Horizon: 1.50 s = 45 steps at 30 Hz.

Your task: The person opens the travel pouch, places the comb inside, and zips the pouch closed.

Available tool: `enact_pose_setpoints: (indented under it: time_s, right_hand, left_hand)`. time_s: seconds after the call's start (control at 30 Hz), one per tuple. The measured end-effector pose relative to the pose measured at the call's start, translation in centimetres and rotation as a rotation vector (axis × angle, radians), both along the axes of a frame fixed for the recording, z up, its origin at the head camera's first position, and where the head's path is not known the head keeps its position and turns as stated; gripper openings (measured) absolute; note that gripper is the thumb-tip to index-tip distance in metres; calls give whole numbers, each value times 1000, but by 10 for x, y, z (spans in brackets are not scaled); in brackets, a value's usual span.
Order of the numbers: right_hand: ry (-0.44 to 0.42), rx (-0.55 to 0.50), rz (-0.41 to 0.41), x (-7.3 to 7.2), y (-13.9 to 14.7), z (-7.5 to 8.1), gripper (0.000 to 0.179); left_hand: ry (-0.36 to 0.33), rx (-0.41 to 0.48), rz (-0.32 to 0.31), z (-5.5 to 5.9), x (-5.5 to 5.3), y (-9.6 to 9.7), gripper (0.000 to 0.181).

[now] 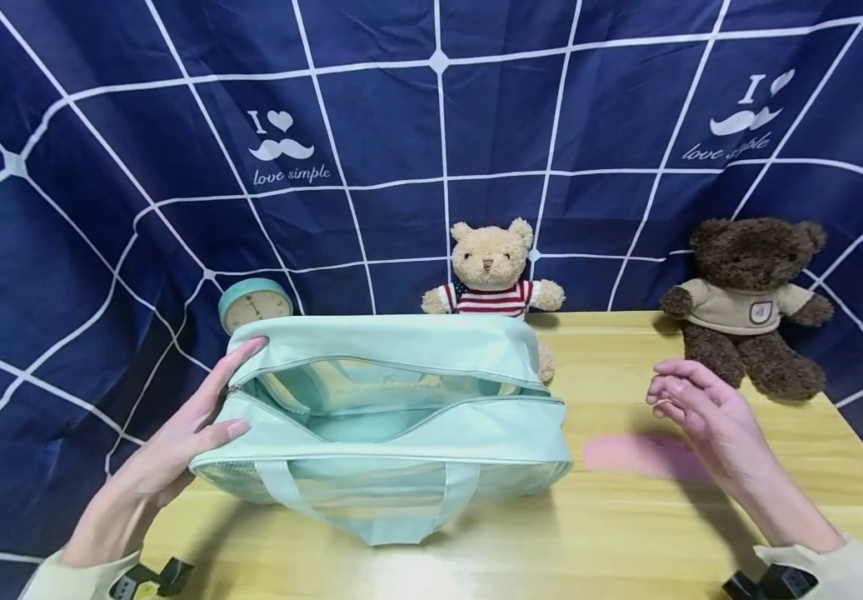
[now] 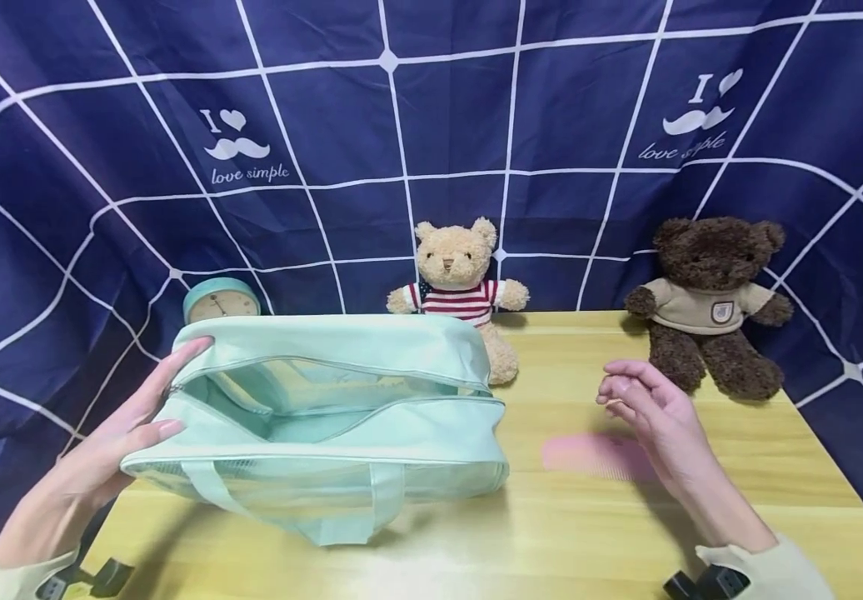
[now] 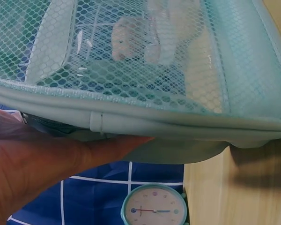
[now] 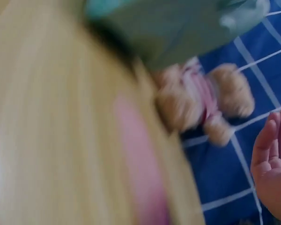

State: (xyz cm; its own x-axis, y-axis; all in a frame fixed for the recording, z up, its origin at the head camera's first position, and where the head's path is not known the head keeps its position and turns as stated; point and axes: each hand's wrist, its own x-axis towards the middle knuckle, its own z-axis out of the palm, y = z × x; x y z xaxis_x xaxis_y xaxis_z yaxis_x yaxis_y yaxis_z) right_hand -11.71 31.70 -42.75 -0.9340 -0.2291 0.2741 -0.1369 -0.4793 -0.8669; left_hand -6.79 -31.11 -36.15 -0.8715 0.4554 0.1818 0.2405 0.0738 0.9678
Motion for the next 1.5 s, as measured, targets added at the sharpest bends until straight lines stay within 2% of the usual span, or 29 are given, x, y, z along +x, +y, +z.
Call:
enact_pose_setpoints:
  time_s: [0.17,0.3,0.4,0.53,0.73,0.8,1.0,1.13,1.37,1.5]
  right_hand:
    - [19,401,-132,4,26,-17,36]
    - [32,636,-157,6,53,-25,39]
    - [52,765,-141,8,74,-31,43]
    - [88,840,-108,9,94,-42,46]
    - [90,1060,-151,11,106,-54,45]
    - [109,1099,-160,12,107,-56,49]
    - [258,1196,-193,17,110,-63,66]
    - [300,1238,-209,18,111,-68,63]
    - [305,1225,-222,19,109,-71,54]
    - [242,1186,-209,23,101,-72,51]
  left_hand:
    - [2,5,-23,-1,1,1,88]
    - [3,7,-33,0,-2,4,88]
    - [-2,17,-33,1,-4,5,88]
    - [-6,25,-23,4,-4,3,88]
    - [-12,30,-25,4,-4,1,87]
    - [-10,32,-26,3,-4,1,87]
    - [-15,48,-46,1,-4,-1,88]
    - [-15,54,-51,0,-4,-2,88]
    - [-7,38,-49,-2,-4,-3,88]
    - [-15,39,-54,-3,-5,-4,87]
